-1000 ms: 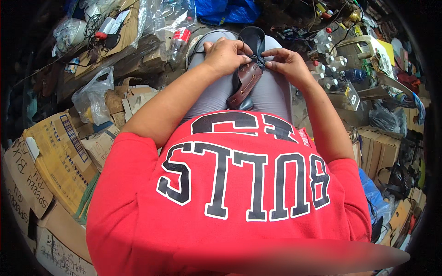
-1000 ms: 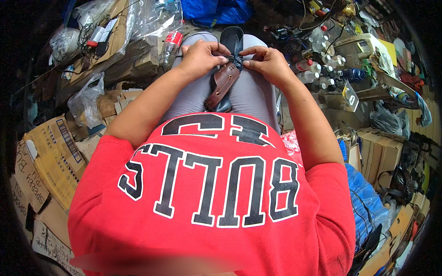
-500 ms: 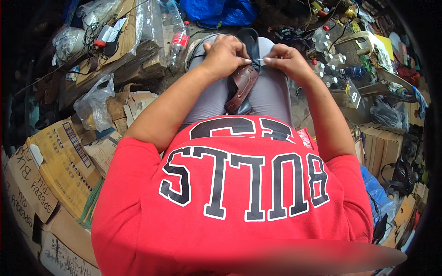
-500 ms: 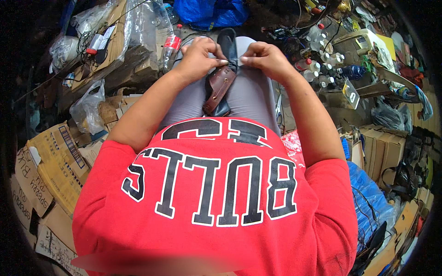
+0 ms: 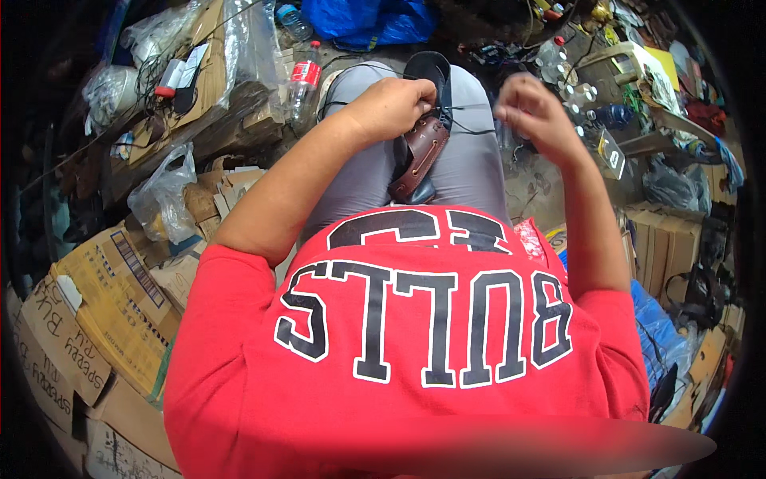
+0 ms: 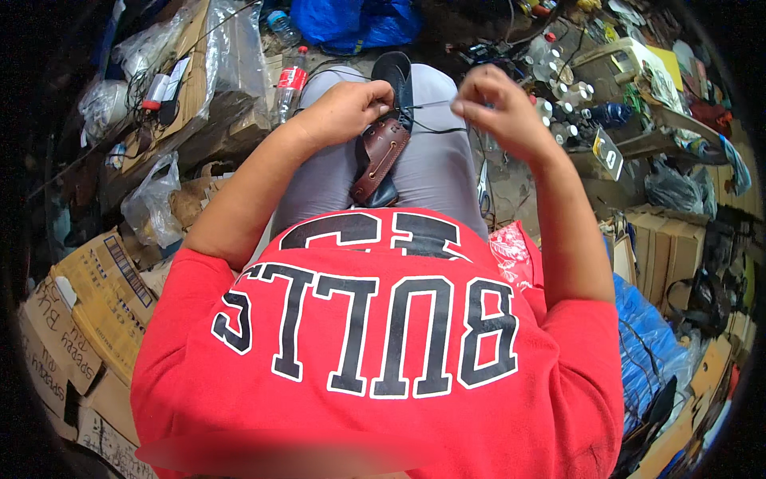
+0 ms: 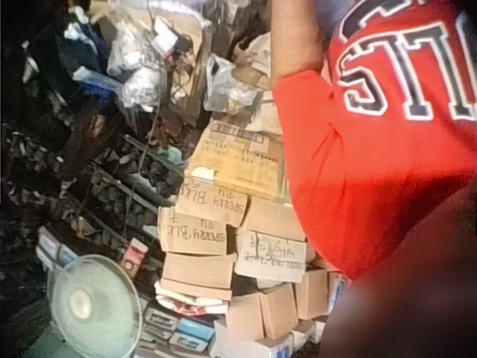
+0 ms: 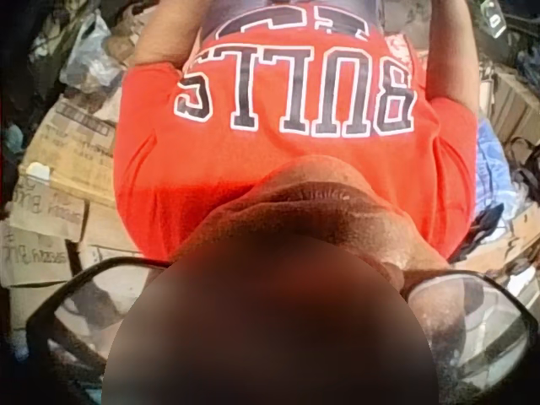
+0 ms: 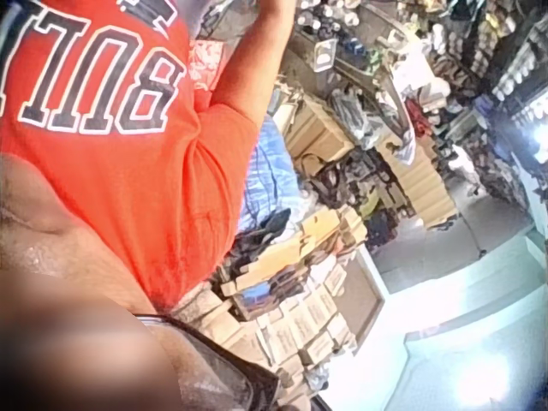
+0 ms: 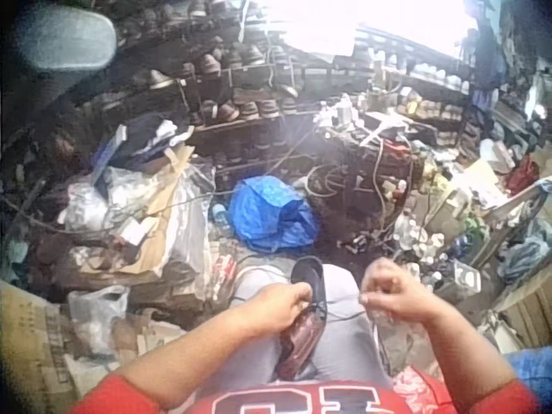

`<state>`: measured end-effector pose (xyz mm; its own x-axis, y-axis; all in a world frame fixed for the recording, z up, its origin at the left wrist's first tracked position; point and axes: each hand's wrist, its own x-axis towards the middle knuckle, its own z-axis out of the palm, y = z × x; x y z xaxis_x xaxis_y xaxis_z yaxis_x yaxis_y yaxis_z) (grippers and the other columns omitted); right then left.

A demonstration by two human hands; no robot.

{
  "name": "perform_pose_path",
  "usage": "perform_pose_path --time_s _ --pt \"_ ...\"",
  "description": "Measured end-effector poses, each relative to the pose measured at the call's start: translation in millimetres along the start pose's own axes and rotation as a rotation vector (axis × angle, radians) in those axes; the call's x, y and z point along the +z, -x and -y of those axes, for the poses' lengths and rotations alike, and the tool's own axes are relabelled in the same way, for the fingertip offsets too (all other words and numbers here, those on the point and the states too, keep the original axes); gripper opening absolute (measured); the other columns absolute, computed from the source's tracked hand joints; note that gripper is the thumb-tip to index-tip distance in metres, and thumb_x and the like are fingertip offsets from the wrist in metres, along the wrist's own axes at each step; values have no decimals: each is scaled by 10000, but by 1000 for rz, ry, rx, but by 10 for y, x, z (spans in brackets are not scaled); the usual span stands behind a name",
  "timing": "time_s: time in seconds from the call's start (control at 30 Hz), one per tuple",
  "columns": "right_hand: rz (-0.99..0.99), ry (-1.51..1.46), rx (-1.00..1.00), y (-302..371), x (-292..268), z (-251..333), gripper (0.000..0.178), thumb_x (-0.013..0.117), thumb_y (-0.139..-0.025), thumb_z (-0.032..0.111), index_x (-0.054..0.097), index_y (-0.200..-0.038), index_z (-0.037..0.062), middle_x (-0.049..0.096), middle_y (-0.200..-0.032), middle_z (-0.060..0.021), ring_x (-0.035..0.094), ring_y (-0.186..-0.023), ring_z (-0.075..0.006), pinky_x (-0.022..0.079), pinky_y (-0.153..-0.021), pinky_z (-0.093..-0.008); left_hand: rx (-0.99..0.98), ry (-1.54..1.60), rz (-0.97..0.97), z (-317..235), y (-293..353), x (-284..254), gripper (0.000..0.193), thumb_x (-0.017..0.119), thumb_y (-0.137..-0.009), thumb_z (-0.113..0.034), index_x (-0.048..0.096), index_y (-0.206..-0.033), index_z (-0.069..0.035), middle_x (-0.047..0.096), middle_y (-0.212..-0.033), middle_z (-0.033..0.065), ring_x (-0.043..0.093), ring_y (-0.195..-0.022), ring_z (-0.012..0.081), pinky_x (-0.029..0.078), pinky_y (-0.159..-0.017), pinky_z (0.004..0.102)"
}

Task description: Hand-stitching a leather shoe upper using a needle and thread in a manufacturing workshop.

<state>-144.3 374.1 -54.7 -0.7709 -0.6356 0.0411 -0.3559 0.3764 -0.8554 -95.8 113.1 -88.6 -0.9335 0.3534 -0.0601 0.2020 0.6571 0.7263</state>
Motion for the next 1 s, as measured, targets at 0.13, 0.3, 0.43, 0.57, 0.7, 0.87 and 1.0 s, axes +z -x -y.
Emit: perform_pose_path --time_s 0.13,0.3,0.43,0.57,0.7,0.87,1.0 --pt "-79 408 -56 -491 -71 -292 158 674 -793 190 643 -874 59 548 -960 -82 561 -887 -210 451 -764 -319 99 -69 41 -36 -56 -15 129 537 -843 -159 597 -906 -64 645 -830 172 614 -823 359 475 -717 427" --pt "-92 513 81 -543 -77 -289 166 657 -793 248 658 -900 120 588 -1001 -81 599 -904 -283 463 -815 -395 108 -138 63 37 -63 -83 122 550 -837 -142 545 -892 -34 616 -780 188 591 -764 380 449 -665 432" --pt "267 762 -238 -434 65 164 101 589 -817 169 617 -815 72 618 -779 -86 615 -781 -267 455 -749 -405 144 -138 118 40 -68 -122 135 547 -836 -155 544 -902 -37 613 -787 193 592 -773 380 450 -670 438" --pt "431 987 -277 -484 343 327 80 577 -809 158 579 -868 103 613 -741 -54 611 -790 -222 403 -775 -358 222 -256 110 30 -75 -142 130 540 -832 -151 544 -915 -51 615 -792 186 594 -783 374 453 -678 449" --pt "360 871 -452 -482 327 77 82 550 -816 157 563 -891 125 620 -738 -50 613 -828 -247 412 -762 -382 267 -410 82 152 85 -219 85 536 -818 -133 562 -890 -95 613 -763 149 599 -783 330 430 -723 432" --pt "247 943 -198 -167 -94 -156 58 563 -831 170 591 -843 120 618 -737 -79 595 -756 -229 426 -733 -343 81 -522 -87 427 739 -699 87 557 -797 -94 586 -877 -114 605 -773 126 596 -770 278 413 -775 388" --pt "-152 -117 383 -133 -310 -63 165 646 -836 222 654 -794 63 620 -705 -3 526 -614 -83 404 -570 -235 -202 378 -235 362 955 -1028 113 643 -829 -161 604 -831 -55 556 -762 -19 483 -718 80 394 -655 243"
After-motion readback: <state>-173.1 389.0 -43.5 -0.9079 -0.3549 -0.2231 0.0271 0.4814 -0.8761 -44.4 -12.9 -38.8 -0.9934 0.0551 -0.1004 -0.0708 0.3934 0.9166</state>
